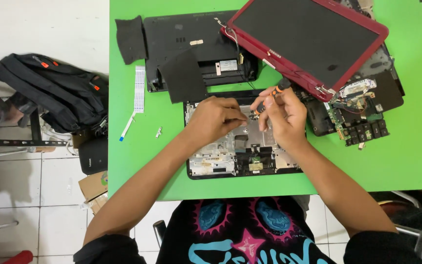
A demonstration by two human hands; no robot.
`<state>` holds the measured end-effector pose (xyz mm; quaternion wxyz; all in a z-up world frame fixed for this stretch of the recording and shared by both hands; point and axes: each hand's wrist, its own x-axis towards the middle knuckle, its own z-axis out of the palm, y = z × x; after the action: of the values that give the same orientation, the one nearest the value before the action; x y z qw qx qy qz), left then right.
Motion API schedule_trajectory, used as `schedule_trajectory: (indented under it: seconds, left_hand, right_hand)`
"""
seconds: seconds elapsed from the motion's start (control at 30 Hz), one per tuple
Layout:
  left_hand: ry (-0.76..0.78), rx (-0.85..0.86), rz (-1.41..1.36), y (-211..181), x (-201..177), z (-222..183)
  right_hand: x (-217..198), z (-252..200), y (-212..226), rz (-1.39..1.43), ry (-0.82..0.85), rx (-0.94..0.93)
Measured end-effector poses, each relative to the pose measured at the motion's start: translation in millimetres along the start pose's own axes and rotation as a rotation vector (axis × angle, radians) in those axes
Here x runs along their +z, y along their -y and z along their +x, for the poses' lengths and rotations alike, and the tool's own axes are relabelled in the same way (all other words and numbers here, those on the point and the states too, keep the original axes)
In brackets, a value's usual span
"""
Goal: Repairing a laptop by disassembling internal components using a screwdriver
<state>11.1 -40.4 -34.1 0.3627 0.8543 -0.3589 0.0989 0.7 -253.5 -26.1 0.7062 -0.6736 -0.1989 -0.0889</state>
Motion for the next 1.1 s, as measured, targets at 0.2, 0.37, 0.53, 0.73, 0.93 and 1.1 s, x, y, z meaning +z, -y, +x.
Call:
schedule_trajectory:
  seconds: [0.2,0.37,0.53,0.73,0.93,1.1]
  left_hand:
    - [0.078,0.086,0.102,-7.1,-8.4,7.2]
    - [0.090,0.231,0.253,-9.2,-9.2,10.3]
    - [0.058,0.334,0.393,-9.9,-10.5,11.5]
    - [0.053,0.250,0.078,-17.9,-31.7,4.8]
    - [0.074,0.184,-0.031,-13.7,-32.6,-0.7]
    - [-0.017,0.150,-0.021,-4.8,-31.2,0.5]
  right_hand:
    - [0.1,0.6,3.9,-0.005,-0.012,0.012]
    - [1.4,0.9,3.9,-0.004,0.000,0.013]
    - [3.3,3.0,8.2,-0.021,-0.004,0.003]
    - [-5.3,-2.9,0.9,0.018,-0.045,-0.046]
    - [1.6,-2.7,9.4,0.027,-0.048,-0.038]
    - [5.0,2.2,4.7,-0.104,0.089,0.015]
